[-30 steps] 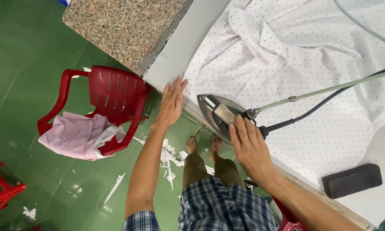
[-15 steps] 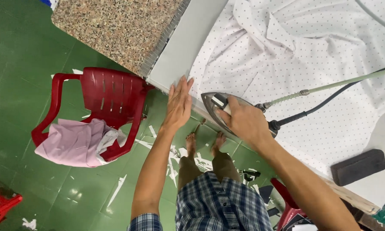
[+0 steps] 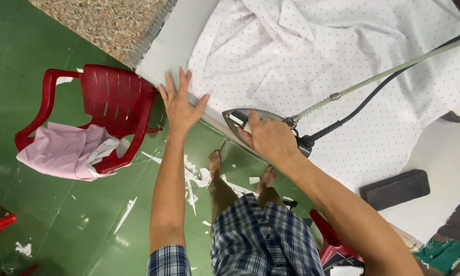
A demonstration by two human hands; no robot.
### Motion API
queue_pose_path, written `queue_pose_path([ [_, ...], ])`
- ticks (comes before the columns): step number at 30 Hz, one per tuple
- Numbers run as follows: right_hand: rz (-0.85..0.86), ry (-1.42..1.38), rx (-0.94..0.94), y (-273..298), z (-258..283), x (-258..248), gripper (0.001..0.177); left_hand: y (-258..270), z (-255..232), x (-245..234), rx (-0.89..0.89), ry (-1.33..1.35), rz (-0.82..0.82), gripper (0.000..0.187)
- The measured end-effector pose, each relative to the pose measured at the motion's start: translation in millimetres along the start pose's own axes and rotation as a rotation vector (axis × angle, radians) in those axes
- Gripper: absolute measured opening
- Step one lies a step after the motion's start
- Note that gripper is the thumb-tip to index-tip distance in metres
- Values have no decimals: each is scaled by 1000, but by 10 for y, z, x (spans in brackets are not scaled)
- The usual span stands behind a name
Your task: The person irons a white polka-dotted shirt on a table using a steam iron and a black pressing block. They repeatedly smooth the fabric, lift and reposition the shirt, and press different sections including the body and sleeves.
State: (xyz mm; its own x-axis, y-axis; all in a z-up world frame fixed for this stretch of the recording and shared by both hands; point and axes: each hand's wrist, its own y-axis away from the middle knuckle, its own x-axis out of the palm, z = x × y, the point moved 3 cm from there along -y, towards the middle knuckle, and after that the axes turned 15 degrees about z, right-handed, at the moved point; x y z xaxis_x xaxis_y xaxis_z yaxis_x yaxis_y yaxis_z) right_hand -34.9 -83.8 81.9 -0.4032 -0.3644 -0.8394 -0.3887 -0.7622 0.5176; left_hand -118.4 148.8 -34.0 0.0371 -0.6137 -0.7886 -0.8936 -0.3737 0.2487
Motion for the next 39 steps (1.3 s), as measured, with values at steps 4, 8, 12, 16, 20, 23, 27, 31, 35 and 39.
queue_pose_path([
  [4,17,-67,-17,419,-341,125,38,-86,36,26,7,29,-59,90],
  [8,-66,41,31,862,-676,387,39,-103,42,78,11,-16,-83,88],
  [12,-9,-70,82,1224,-882,551,39,-77,44,87,51,68,-95,92],
  [16,82,-110,107,1410,-979,691,36,-76,103,127,82,97,-105,98],
  [20,81,-137,127,1332,-921,671,40,-78,117,147,94,137,-130,100],
  [23,94,-90,130,1128,-793,654,42,-71,129,144,89,128,-140,100],
  [27,-111,47,-15,693,-444,340,41,-78,165,164,90,168,-122,100],
  [31,-89,35,-131,173,-209,30,41,-77,194,168,80,123,-94,81],
  [35,101,-7,-67,-76,-270,222,54,-28,87,64,127,117,-128,71],
  [39,-52,115,-109,175,-478,385,53,52,12,-31,97,-112,7,73],
])
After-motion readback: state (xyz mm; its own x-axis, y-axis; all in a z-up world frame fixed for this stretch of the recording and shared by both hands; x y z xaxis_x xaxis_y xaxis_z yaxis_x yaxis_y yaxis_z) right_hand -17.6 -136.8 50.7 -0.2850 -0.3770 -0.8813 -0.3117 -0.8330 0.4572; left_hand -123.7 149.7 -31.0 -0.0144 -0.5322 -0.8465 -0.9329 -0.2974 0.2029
